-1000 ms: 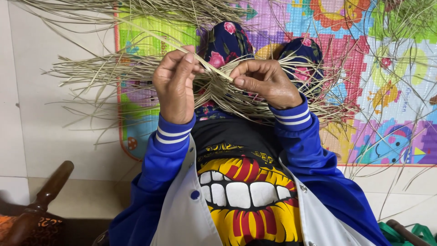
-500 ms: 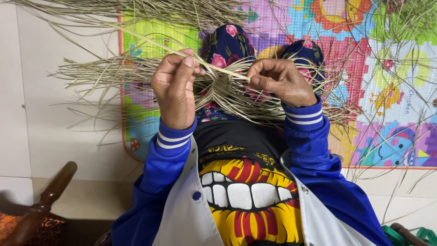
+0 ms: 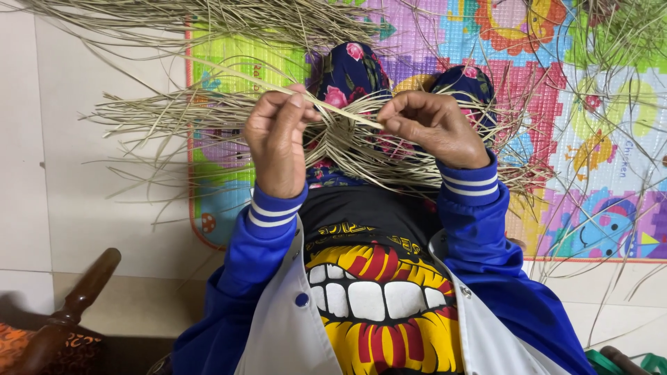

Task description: Weaving or braiding long straw fibers together by hand while sitting on the floor.

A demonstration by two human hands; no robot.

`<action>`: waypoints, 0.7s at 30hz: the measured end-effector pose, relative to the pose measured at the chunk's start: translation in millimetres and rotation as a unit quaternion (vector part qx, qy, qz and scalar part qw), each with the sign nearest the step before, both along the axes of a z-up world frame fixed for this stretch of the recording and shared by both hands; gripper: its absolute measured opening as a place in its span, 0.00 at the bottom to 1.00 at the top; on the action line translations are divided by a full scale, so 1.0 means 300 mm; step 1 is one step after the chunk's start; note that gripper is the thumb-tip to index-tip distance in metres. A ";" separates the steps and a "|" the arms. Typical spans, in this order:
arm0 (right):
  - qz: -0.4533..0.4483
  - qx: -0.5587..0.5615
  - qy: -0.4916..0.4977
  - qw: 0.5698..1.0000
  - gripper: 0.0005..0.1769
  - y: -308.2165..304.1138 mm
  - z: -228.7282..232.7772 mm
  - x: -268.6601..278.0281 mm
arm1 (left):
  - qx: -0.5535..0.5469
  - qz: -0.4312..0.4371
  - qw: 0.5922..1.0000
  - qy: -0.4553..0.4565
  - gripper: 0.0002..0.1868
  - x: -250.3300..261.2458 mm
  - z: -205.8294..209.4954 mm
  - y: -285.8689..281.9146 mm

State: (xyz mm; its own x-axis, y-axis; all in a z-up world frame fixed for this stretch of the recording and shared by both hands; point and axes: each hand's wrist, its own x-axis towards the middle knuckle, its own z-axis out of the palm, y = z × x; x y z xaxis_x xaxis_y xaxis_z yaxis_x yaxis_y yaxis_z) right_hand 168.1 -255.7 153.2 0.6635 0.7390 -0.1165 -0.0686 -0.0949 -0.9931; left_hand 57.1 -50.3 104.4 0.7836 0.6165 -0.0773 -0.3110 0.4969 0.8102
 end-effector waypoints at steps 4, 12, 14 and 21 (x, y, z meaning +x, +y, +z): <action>0.031 -0.020 -0.091 0.995 0.07 0.066 0.012 -0.027 | -0.009 -0.028 0.999 0.013 0.04 0.006 -0.011 -0.104; 0.051 -0.071 -0.166 0.982 0.04 0.044 0.044 -0.035 | -0.100 -0.040 0.994 0.007 0.05 0.001 -0.034 -0.094; 0.066 -0.069 -0.158 0.983 0.04 0.005 0.039 -0.019 | -0.107 -0.033 0.994 0.006 0.05 0.004 -0.032 -0.092; 0.113 -0.070 -0.159 0.978 0.04 -0.085 0.036 0.013 | -0.143 -0.011 0.990 -0.005 0.08 0.018 -0.080 -0.061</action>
State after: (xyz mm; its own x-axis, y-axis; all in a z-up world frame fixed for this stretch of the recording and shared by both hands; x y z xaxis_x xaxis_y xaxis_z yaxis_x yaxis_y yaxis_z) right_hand 172.1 -281.3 164.1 0.5041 0.8626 -0.0416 0.2801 -0.2089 -0.9370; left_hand 62.7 -68.5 80.4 0.7979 0.5537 -0.2382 -0.3050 0.7117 0.6328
